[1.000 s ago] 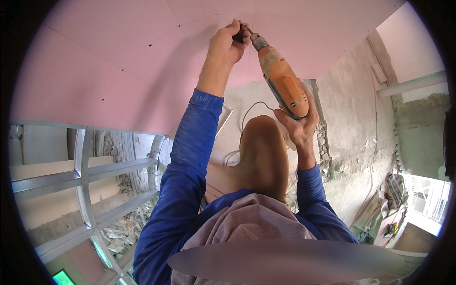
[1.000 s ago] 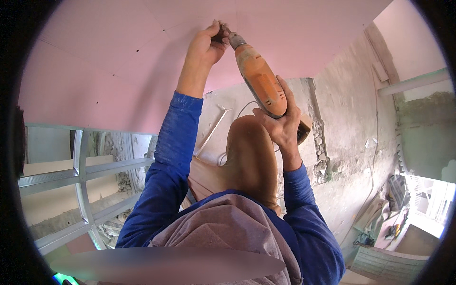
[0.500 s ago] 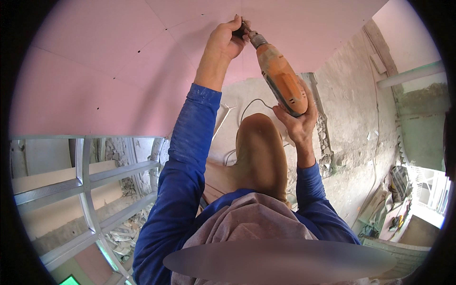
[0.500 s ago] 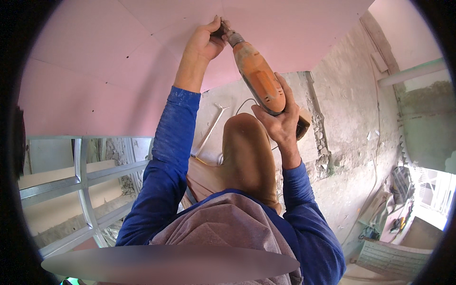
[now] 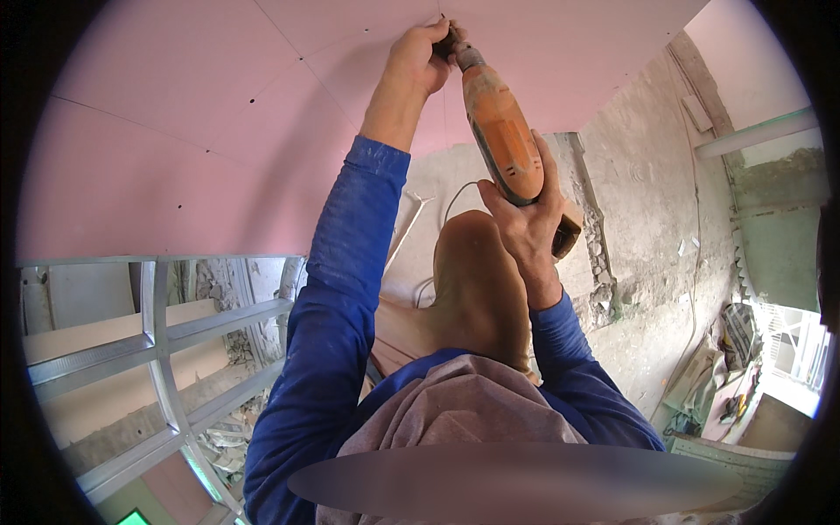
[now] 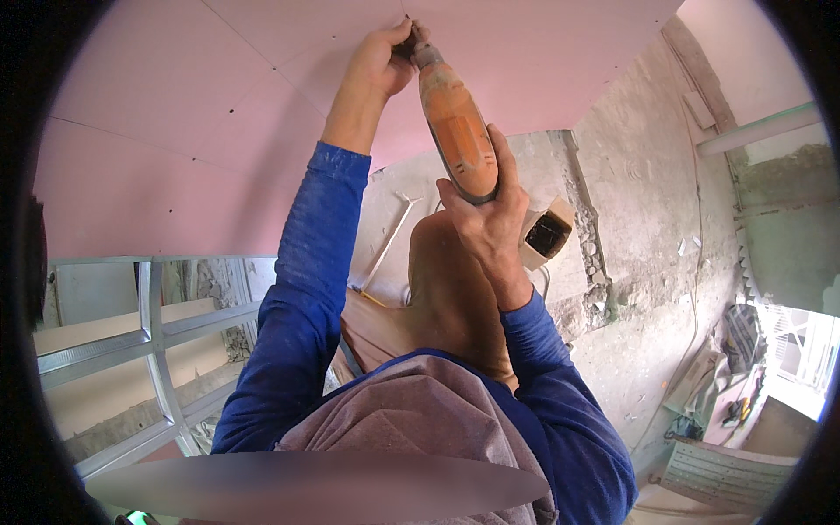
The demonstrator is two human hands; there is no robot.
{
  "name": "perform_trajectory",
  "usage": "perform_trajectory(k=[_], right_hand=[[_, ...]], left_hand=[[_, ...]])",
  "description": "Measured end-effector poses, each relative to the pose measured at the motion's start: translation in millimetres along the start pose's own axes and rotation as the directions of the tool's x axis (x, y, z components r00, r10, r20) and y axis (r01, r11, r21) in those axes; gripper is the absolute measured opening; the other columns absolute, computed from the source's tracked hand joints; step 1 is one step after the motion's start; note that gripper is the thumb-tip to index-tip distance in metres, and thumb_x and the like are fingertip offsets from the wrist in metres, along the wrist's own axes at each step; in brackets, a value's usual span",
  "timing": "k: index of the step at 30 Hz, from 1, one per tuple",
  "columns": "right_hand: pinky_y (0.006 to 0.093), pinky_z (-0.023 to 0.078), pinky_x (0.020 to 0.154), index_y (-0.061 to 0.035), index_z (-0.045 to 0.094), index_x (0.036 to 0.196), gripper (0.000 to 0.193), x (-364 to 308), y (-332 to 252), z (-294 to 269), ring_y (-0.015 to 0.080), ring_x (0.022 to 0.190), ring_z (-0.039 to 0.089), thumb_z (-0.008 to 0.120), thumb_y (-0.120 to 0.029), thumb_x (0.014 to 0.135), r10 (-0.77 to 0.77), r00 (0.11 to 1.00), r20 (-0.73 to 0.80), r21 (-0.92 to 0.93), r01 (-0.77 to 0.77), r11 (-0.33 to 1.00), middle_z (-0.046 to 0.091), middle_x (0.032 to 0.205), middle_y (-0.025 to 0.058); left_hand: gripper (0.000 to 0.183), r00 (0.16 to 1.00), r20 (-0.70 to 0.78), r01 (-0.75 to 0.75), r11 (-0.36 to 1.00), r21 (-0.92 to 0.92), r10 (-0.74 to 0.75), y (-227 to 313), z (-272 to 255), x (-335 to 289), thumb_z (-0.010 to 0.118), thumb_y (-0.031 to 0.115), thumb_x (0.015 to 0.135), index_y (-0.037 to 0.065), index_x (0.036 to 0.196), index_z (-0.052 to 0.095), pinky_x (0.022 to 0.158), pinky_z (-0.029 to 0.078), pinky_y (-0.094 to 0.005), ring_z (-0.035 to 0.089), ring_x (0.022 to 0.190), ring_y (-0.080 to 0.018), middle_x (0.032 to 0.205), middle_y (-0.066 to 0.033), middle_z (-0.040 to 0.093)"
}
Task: The person uses a corded power drill to drive screws into pink ceiling panels, securing them to the metal framing above. The person repeatedly positions screws and operates the drill to fasten the panels in place.
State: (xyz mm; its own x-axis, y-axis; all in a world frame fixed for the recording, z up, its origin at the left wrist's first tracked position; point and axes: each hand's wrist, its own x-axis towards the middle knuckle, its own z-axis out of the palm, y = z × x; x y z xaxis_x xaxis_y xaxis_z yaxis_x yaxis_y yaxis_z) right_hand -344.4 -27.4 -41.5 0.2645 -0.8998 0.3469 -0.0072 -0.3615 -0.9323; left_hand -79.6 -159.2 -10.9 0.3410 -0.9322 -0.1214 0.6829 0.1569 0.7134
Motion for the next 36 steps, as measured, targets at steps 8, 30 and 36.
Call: perform_trajectory(k=[8,30,36], right_hand=[[0.0404,0.062,0.099,-0.0029,0.047,0.163,0.092,4.7,-8.9,8.7,0.0275,0.11,0.079,0.088,-0.005,0.081,0.067,0.998,-0.021,-0.004,-0.067,0.998,0.08,0.122,0.0234],[0.0389,0.059,0.105,-0.001,0.046,0.163,0.091,11.7,-28.8,31.7,0.0284,0.125,0.074,0.083,0.0,0.08,0.089,0.995,-0.054,-0.109,-0.094,0.99,0.073,0.137,0.023],[0.0398,0.058,0.11,0.0,0.049,0.161,0.088,15.4,-32.4,31.9,0.0266,0.125,0.072,0.085,-0.001,0.08,0.061,0.997,-0.042,-0.158,-0.067,0.985,0.069,0.142,0.0177]], left_hand=[[0.018,0.999,-0.03,-0.022,0.999,-0.031,0.021,-1.8,1.1,-0.1,0.06,0.013,0.114,-0.003,0.118,0.067,0.089,0.058,-0.0374,0.07,0.098,-0.0259,0.108,-0.0139,0.071],[0.025,0.991,-0.085,-0.067,0.93,0.362,0.104,-12.3,-49.1,-15.7,0.066,0.016,0.11,-0.002,0.1,0.078,0.048,0.026,-0.0246,0.037,0.056,-0.0044,0.07,0.0058,0.051],[0.025,0.994,-0.043,-0.073,0.924,0.374,0.096,-12.4,-52.3,-13.7,0.065,0.015,0.11,-0.003,0.101,0.078,0.05,0.026,-0.0257,0.036,0.056,-0.0046,0.069,0.0061,0.05]])
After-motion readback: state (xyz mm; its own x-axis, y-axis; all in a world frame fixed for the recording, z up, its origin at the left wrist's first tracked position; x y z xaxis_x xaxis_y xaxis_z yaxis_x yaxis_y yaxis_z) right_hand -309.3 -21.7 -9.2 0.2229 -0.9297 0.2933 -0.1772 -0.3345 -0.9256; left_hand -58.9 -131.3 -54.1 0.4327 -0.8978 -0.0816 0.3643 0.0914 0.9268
